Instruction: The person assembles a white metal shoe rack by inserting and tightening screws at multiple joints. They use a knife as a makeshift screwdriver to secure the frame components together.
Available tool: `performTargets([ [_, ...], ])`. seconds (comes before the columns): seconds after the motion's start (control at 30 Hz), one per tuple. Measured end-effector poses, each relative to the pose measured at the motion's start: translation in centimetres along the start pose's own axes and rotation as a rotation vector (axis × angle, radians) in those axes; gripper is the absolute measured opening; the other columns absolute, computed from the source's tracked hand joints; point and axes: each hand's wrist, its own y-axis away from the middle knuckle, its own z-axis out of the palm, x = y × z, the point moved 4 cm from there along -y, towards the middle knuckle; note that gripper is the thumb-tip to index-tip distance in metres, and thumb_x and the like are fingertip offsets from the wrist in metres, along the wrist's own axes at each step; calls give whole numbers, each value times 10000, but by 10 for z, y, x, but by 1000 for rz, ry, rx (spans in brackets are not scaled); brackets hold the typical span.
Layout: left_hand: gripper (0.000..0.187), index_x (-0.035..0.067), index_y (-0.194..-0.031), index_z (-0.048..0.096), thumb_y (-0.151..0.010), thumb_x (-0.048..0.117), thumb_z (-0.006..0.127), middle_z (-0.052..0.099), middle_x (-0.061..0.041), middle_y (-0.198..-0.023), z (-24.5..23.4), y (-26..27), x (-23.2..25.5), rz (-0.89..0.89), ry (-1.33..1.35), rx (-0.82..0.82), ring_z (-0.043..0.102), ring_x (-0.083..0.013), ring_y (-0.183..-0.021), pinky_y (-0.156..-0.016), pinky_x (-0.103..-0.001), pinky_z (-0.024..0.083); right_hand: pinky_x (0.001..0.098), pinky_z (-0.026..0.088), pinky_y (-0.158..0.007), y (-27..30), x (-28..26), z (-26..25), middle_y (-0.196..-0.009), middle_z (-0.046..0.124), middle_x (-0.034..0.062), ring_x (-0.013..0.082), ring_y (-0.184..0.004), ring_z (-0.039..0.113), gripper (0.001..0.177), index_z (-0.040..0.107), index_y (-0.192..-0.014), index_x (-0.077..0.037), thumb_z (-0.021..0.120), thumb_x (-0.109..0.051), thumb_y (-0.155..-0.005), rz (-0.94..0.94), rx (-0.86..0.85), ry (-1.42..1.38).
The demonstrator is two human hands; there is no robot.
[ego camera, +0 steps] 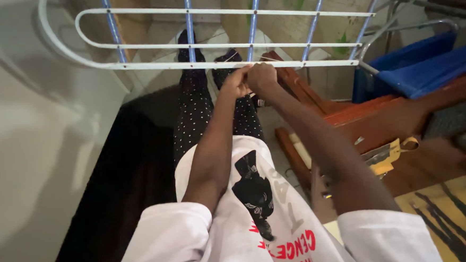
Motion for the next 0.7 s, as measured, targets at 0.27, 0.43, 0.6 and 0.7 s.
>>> performTargets([
  [0.27,216,40,-1080,701,-918,180,730,773,-127,-940,8,5,4,163,-17,137,747,-245,-764,-706,-424,633,441,522,-654,35,0,-11,-919,740,207,403,-855,701,485,735,-923,-49,426,-354,-1139,302,31,-598],
  [0.43,207,-4,-1070,710,-931,147,742,777,-157,-898,16,9,2,241,62,199,763,-272,-730,-662,-407,626,434,485,-584,14,14,35,-872,723,240,424,-834,692,373,695,-927,-16,541,-351,-982,247,37,-786],
  [0.6,284,49,-1095,699,-914,264,744,747,-130,-962,5,8,-3,204,-45,252,737,-297,-815,-767,-480,646,426,557,-611,6,2,10,-834,759,138,305,-769,751,240,748,-986,-70,648,-282,-937,-82,75,-65],
  [0.7,341,52,-1128,706,-906,305,768,748,-113,-1064,-7,5,-2,124,-42,218,708,-293,-956,-851,-513,602,407,591,-637,15,-18,-24,-922,759,88,255,-833,750,384,772,-1026,-102,714,-453,-881,-62,-185,235],
])
